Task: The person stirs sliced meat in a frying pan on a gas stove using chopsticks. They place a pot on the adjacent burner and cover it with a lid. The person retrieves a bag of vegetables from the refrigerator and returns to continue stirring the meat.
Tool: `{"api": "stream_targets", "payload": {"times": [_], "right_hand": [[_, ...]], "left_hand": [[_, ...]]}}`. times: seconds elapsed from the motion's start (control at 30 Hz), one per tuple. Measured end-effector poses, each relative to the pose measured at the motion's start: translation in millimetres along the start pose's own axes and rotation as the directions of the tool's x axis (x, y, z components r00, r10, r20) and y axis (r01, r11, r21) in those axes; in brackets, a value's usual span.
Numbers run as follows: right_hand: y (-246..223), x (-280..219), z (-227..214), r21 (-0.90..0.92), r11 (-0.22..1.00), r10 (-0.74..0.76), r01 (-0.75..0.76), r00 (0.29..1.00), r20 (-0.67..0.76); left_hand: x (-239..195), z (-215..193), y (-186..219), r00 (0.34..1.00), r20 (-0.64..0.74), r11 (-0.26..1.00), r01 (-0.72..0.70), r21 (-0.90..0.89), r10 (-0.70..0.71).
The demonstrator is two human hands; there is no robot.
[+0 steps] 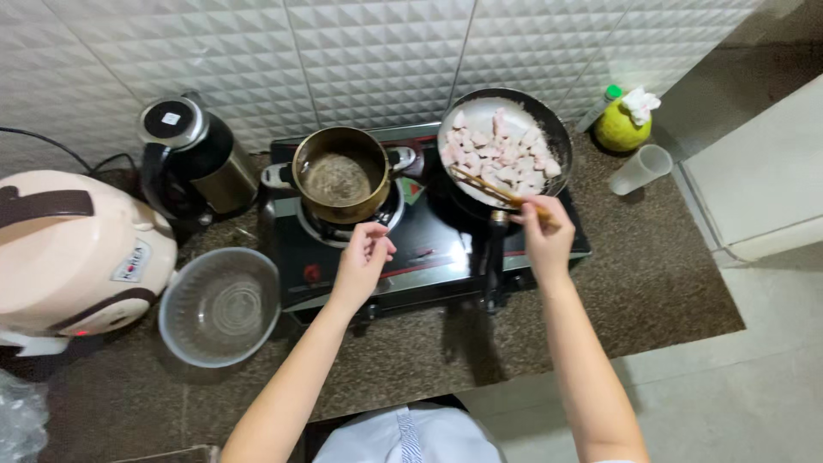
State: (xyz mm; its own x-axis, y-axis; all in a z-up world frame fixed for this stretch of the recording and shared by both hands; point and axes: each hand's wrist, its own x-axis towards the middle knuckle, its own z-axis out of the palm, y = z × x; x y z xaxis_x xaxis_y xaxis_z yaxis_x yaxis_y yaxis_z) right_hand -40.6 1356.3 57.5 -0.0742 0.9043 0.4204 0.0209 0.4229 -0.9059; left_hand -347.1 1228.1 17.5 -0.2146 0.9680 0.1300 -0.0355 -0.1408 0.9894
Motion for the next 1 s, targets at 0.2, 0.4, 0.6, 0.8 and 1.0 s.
{"api": "stream_targets", "payload": {"times": [0.2,0.4,0.6,0.8,1.0], "right_hand": [[14,20,-25,-0.044,0.999,-0.021,0.022,0.999,0.025],[30,39,-58,-0.046,0.999,0.013,-0.008,0.995,0.095],[37,46,-67,-0.027,0.998,0.057,-0.054,0.992,0.113],[44,52,-72,-0.015,0.997,0.075,-0.074,0.989,0.128],[52,56,-78,0.063,0.989,0.122,-0.130,0.984,0.129]], "left_hand": [[8,70,-8,0.997,0.003,0.997,0.079,0.024,-0.079],[6,109,-21,0.994,-0.072,0.995,0.076,-0.064,-0.080],[14,113,-22,0.991,-0.110,0.997,0.068,-0.045,-0.073],[17,109,-26,0.984,-0.172,0.994,0.026,-0.105,-0.044],[17,113,-25,0.972,-0.216,0.991,0.070,-0.117,-0.094]]}}
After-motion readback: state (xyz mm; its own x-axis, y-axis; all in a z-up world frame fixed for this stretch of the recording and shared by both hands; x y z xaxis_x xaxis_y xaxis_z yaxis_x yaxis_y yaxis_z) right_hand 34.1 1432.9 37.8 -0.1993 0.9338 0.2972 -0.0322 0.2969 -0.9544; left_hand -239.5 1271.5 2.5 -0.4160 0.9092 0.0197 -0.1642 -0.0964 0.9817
